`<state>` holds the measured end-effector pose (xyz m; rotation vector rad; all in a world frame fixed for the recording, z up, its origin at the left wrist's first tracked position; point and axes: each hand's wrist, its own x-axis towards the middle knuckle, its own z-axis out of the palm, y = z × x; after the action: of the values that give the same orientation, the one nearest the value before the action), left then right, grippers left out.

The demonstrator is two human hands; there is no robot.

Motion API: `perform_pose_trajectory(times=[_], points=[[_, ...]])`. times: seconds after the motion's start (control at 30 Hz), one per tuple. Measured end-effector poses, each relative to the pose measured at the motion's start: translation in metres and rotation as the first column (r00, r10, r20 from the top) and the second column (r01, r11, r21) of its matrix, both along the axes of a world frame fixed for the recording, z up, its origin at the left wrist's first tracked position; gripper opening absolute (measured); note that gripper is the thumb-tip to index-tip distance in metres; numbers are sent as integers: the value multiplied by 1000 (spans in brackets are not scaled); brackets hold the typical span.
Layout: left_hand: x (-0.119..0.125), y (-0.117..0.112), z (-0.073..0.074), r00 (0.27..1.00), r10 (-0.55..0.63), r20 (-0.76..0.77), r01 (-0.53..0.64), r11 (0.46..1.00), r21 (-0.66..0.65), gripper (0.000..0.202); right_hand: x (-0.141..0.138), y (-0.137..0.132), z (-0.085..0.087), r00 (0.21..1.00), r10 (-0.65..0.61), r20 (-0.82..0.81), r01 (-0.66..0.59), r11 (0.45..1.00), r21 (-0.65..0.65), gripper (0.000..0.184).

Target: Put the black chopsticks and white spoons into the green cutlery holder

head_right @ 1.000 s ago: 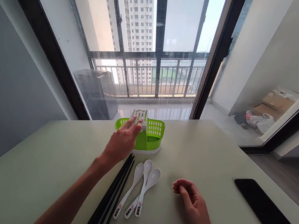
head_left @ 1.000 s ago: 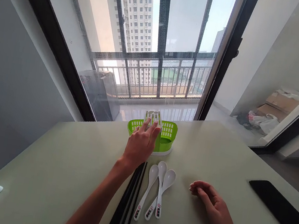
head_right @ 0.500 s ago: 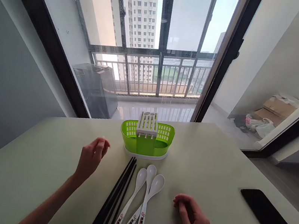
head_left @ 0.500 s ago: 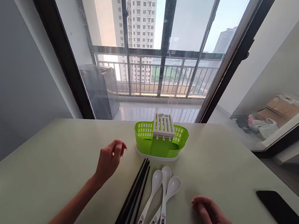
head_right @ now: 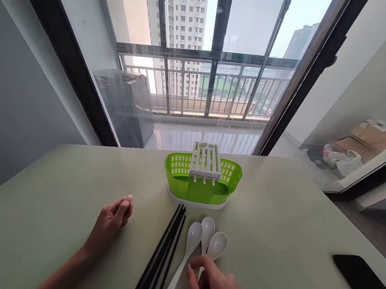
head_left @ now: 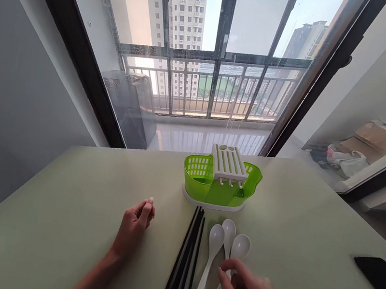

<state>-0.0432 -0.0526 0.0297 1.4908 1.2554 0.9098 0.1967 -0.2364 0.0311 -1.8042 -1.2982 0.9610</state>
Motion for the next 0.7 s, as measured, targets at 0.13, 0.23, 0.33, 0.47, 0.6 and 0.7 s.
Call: perform_pose_trajectory(times=[0.13,0.23,0.33,0.47,0.6,0.7], points=[[2,-2,3,999,-3,-34,3,1000,-13,48,-34,22,1,975,30,220,-23,999,-32,30],[1,-4,5,999,-10,-45,9,999,-33,49,-53,39,12,884,93,459,-17,986,-167,33],[0,-5,4,998,-12,-58,10,999,-34,49,-69,53,25,792,219,571,-25,944,-328,34],[-1,-5,-2,991,-45,-123,45,999,-5,51,-82,64,34,736,300,607,-48,918,-395,35],[-1,-6,-5,975,-86,-207,96,995,38,51,-84,70,38,726,350,592,-85,900,-428,33],[-1,-8,-4,962,-108,-251,128,990,61,51,-84,76,44,736,404,543,-126,870,-476,31]])
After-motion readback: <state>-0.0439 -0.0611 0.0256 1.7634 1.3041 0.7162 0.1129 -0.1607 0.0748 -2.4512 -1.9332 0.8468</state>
